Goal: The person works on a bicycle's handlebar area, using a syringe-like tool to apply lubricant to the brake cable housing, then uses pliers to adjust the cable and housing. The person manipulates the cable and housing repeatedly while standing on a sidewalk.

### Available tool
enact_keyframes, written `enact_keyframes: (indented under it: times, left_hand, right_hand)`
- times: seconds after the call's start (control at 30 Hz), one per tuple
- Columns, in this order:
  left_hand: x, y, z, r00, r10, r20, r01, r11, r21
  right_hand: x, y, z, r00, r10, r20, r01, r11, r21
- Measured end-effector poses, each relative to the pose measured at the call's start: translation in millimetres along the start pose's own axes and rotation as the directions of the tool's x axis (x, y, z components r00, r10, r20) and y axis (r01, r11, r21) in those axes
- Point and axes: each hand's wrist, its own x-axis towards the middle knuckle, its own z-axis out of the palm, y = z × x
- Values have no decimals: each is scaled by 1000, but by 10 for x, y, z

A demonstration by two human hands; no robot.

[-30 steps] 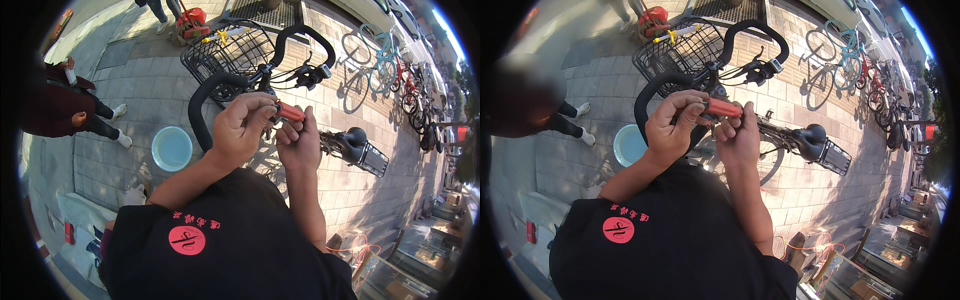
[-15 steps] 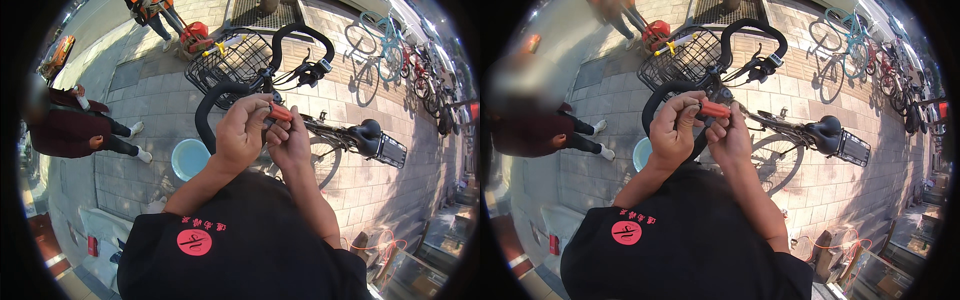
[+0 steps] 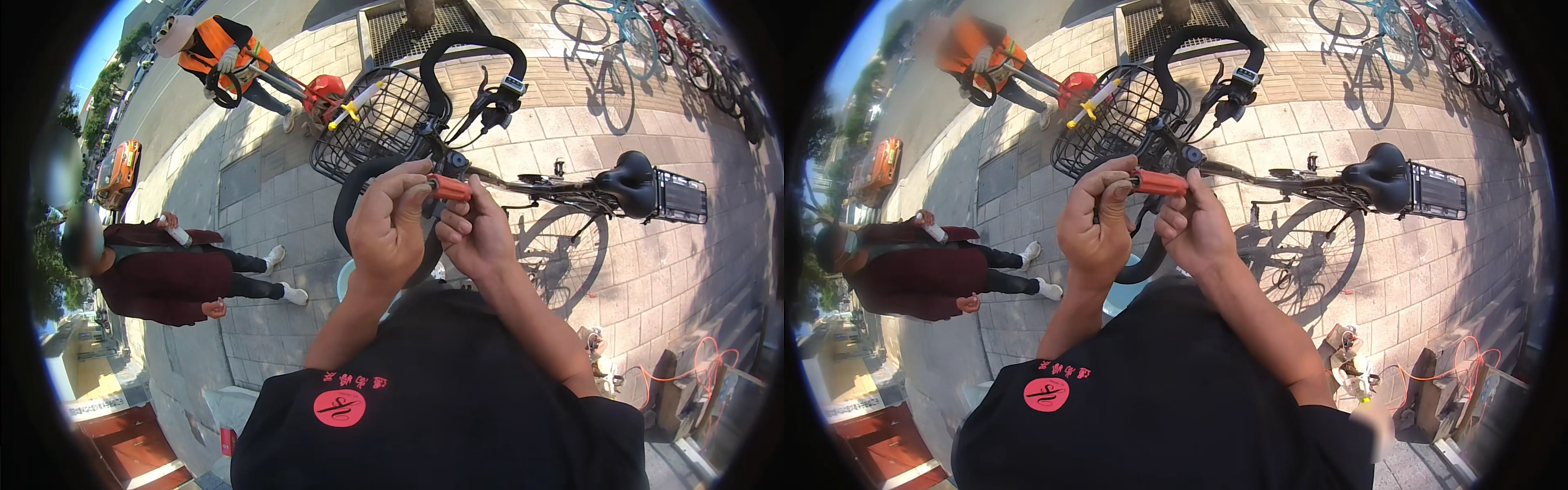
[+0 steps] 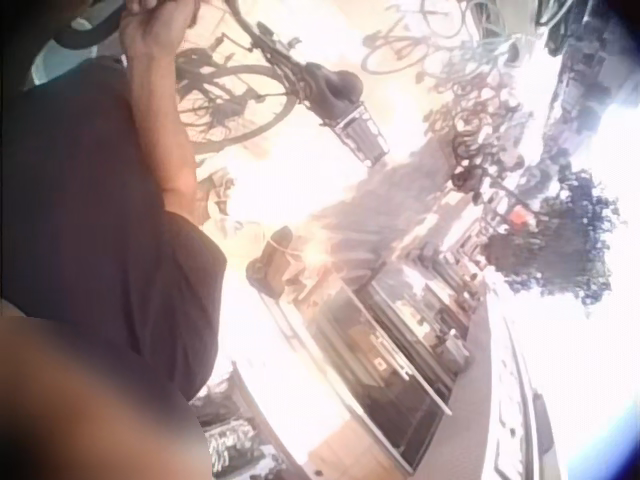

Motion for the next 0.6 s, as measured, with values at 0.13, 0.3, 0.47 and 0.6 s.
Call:
enact_keyframes:
  times: [0.13, 0.3, 0.47, 0.6]
  left_hand:
    - [29, 39, 65, 995, -99, -13, 99, 995, -19]
    - [75, 23, 108, 996, -28, 84, 29, 1000, -9]
    - [34, 34, 147, 995, -44, 89, 46, 999, -12]
    - [38, 72, 195, 995, -62, 84, 70, 993, -93]
  right_hand:
    - [-14, 12, -28, 999, 11, 47, -15, 996, 85]
    - [-3, -3, -86, 997, -18, 72, 10, 994, 110]
    - [-1, -54, -158, 998, 7, 64, -15, 992, 124]
    - [-13, -84, -134, 999, 31, 43, -37, 989, 140]
